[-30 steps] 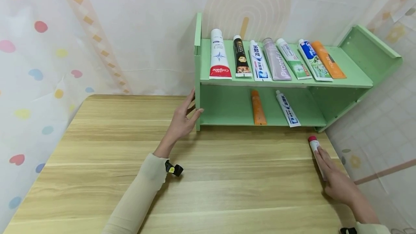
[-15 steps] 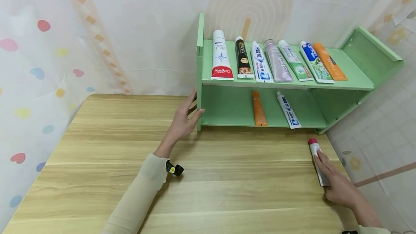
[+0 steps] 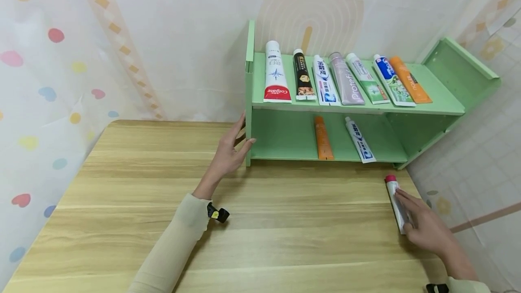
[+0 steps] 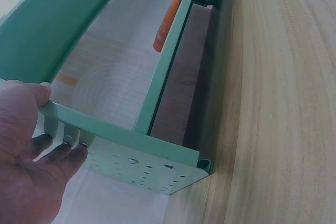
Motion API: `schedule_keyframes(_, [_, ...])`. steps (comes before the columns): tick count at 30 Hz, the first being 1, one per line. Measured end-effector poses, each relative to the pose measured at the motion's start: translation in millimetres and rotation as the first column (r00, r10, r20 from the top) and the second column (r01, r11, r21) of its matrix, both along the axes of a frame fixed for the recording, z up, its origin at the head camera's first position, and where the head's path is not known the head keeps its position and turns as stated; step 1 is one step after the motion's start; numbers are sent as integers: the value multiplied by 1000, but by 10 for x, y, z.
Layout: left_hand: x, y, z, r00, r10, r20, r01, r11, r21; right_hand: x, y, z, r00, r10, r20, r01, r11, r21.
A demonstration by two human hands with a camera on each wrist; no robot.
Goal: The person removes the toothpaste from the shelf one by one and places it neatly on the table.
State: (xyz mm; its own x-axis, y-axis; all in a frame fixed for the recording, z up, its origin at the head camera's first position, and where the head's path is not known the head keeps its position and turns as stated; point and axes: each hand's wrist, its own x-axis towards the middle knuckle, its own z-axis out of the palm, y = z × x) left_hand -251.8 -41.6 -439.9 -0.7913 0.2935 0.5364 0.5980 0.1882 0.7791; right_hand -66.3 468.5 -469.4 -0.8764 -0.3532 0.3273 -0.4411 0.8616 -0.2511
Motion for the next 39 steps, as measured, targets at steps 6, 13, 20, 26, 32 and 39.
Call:
schedule_keyframes(6, [9,-2,-11,1000,-4,-5,4,1000,2,-5,-46,79,992,-104,71,107,994,-37])
schedule_keyframes(13, [22,-19,-15,1000,8,3,-8,1000,-8,-52,-140,262,975,-165,148,186,972,-143])
schedule_keyframes(20, [32,-13,-30,1000,13,-6,-14,1000,-25,-83,-199,502,969,-188,159,215,961,-174])
schedule_keyframes(26, [28,-5,-32,1000,17,-7,-17,1000,-23,-132,-283,695,982,-169,81,184,954,-236])
schedule_keyframes(32, [20,-11,-21,1000,19,-3,-19,999,-27,-198,-360,886,989,-144,9,140,936,-323])
schedule_keyframes(39, [11,-13,-8,1000,16,-20,-16,1000,-25,-270,-400,1056,991,-128,-27,109,923,-369])
